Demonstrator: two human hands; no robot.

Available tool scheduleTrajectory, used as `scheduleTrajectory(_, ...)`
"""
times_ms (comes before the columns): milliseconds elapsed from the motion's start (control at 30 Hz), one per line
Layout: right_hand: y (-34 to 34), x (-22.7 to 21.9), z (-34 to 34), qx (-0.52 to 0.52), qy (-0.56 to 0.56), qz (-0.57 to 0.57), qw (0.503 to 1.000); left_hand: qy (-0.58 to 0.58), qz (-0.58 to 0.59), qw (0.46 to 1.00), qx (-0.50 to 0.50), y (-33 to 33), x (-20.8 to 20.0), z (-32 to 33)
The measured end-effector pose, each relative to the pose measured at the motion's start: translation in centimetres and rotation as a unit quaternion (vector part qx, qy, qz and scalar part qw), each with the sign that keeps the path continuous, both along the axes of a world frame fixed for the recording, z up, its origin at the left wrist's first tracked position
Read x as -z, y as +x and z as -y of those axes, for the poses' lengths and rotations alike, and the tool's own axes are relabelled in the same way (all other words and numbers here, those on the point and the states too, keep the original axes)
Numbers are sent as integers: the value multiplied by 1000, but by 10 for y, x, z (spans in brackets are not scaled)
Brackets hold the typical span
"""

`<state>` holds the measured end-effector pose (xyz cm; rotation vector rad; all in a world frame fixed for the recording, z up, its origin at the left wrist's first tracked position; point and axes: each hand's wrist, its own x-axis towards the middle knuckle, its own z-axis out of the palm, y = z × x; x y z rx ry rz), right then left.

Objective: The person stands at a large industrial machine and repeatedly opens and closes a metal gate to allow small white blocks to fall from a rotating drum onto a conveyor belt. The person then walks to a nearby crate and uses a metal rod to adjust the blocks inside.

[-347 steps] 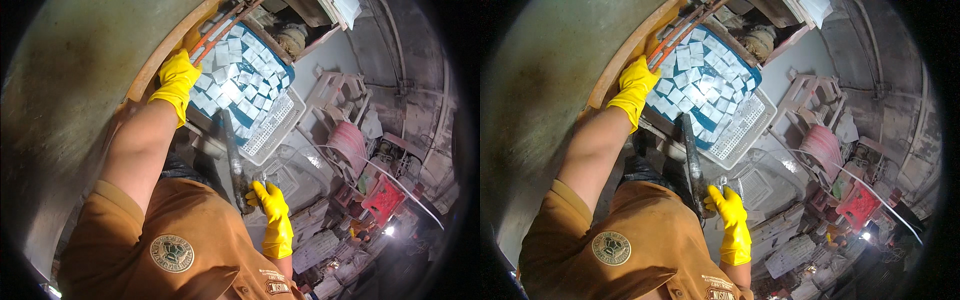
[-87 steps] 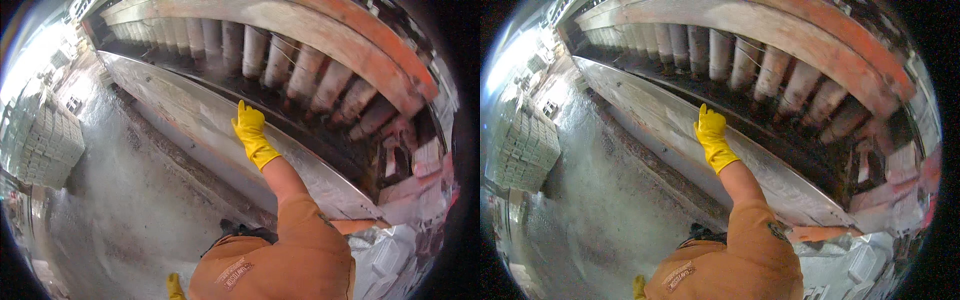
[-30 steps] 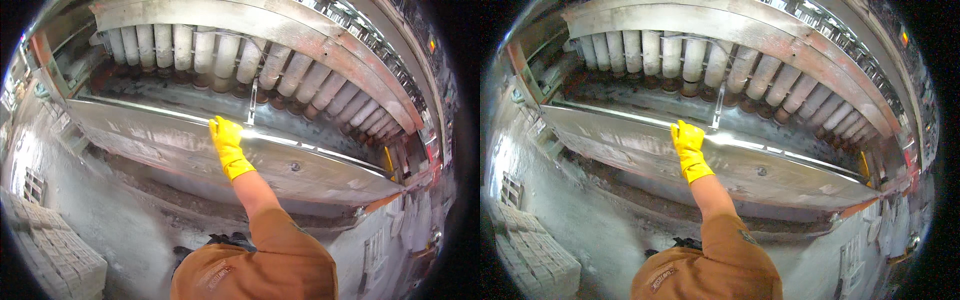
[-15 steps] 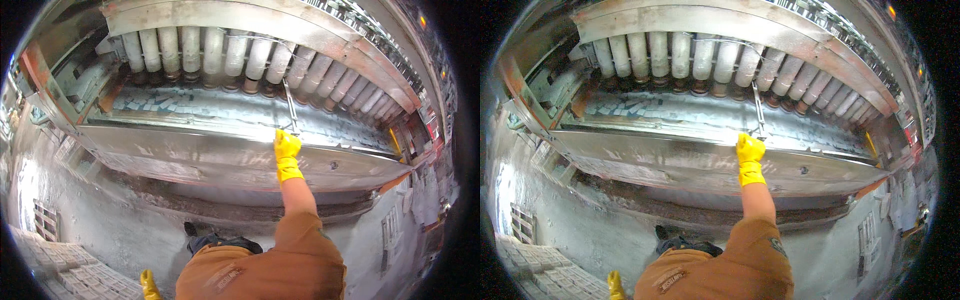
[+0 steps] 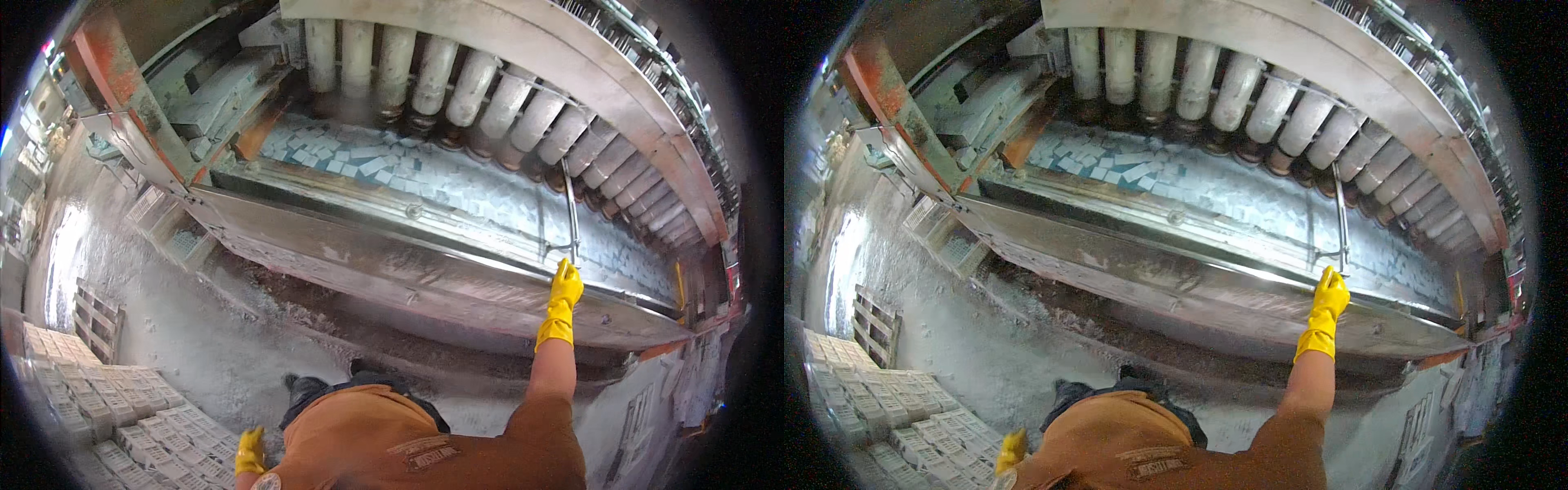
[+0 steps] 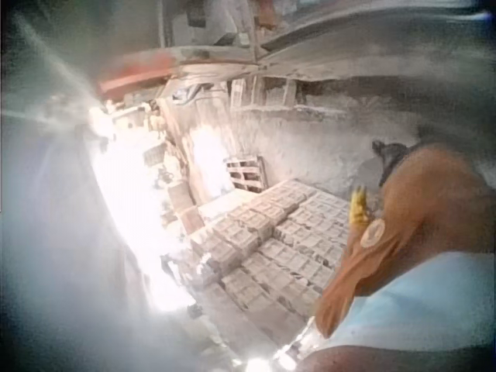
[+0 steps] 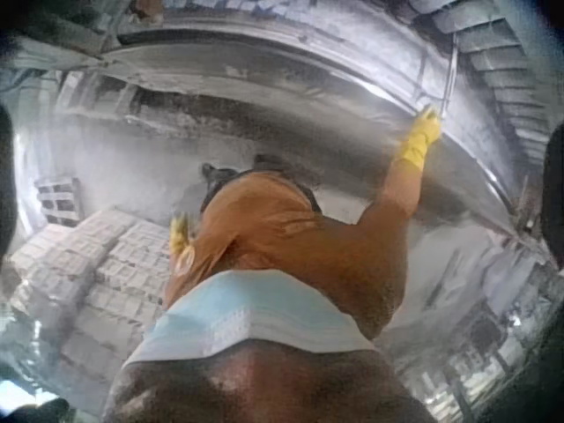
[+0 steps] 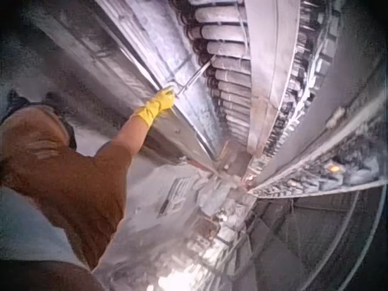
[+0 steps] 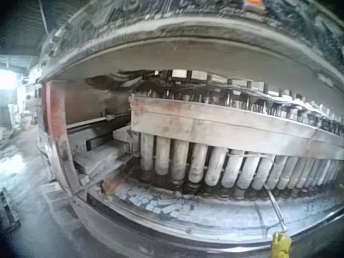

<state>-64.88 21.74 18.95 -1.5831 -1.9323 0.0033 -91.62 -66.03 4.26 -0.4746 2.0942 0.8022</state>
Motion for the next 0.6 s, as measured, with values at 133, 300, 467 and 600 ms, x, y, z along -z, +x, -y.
scheduleTrajectory(133, -76, -11, 52, -23, 46, 70, 996, 35, -201, 977, 63, -132, -8, -70)
scheduleTrajectory(300, -183, -24, 111, -81, 17, 27, 996, 112, -455, 864, 184, -297, -79, -215)
scheduleTrajectory(467, -247, -34, 131, 18, -278, -49, 959, 233, -685, 587, 364, -392, -227, -357)
scheduleTrajectory(600, -308, -67, 157, 68, -262, -151, 951, 203, -590, 647, 438, -487, -209, -403)
